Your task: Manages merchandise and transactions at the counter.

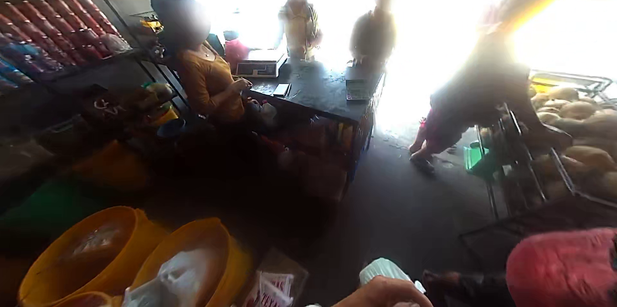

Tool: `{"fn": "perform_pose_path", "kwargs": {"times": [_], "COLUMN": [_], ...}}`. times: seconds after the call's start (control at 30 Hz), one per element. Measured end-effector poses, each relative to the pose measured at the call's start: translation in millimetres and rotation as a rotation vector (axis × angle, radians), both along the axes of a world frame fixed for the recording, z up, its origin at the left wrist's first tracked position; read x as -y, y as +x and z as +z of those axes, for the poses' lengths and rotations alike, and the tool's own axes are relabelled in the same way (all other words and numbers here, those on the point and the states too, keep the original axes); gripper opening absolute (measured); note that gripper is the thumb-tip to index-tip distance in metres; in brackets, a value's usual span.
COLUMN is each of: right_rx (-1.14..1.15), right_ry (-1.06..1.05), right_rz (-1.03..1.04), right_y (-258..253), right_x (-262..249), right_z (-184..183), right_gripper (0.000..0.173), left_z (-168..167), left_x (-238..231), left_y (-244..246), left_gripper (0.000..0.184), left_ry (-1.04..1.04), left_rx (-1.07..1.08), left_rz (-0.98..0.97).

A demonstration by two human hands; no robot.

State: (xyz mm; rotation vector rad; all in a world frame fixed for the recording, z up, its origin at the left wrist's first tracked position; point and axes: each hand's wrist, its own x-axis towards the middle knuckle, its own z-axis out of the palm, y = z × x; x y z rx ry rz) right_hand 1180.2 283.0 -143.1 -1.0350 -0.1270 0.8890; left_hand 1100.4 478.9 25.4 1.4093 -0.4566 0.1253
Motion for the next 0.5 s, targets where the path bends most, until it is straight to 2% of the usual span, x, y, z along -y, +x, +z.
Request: {"fn": "perform_pose_path", "kwargs": {"times": [0.1,0.2,0.3,0.4,0.5], "right_rx": [-0.007,-0.064,0.117,0.340,0.330], "right_ry": [-0.005,-0.104,-0.134,-0.176,-0.313], "right_rz": [0.146,0.377,0.559,0.590,0.481], "right_y": [110.8,210.0,311.1,385.5,439.9], "right_x": [-69.7,-147.8,-236.0,-297.2,-340.1], "right_z": [3.9,40.9,54.1,48.9,63.4], "right_gripper": [0.051,0.048,0.047,0.044,0.043], "left_z": [5.5,25.5,36.2,31.7,39.3], "left_x": [-52.1,-107.2,-162.6,-215.5,-283.1], "left_y": [85.4,143.5,205.2,265.8,325.4], "left_gripper": [0.037,0.035,0.033,0.033,0.033], "left_ry": [-0.023,-0.017,0.001,0.054,0.120], "left_rx": [-0.013,0.004,0.073,0.106,0.144], "left_rz": [0.178,0.358,0.531,0.634,0.694]}}
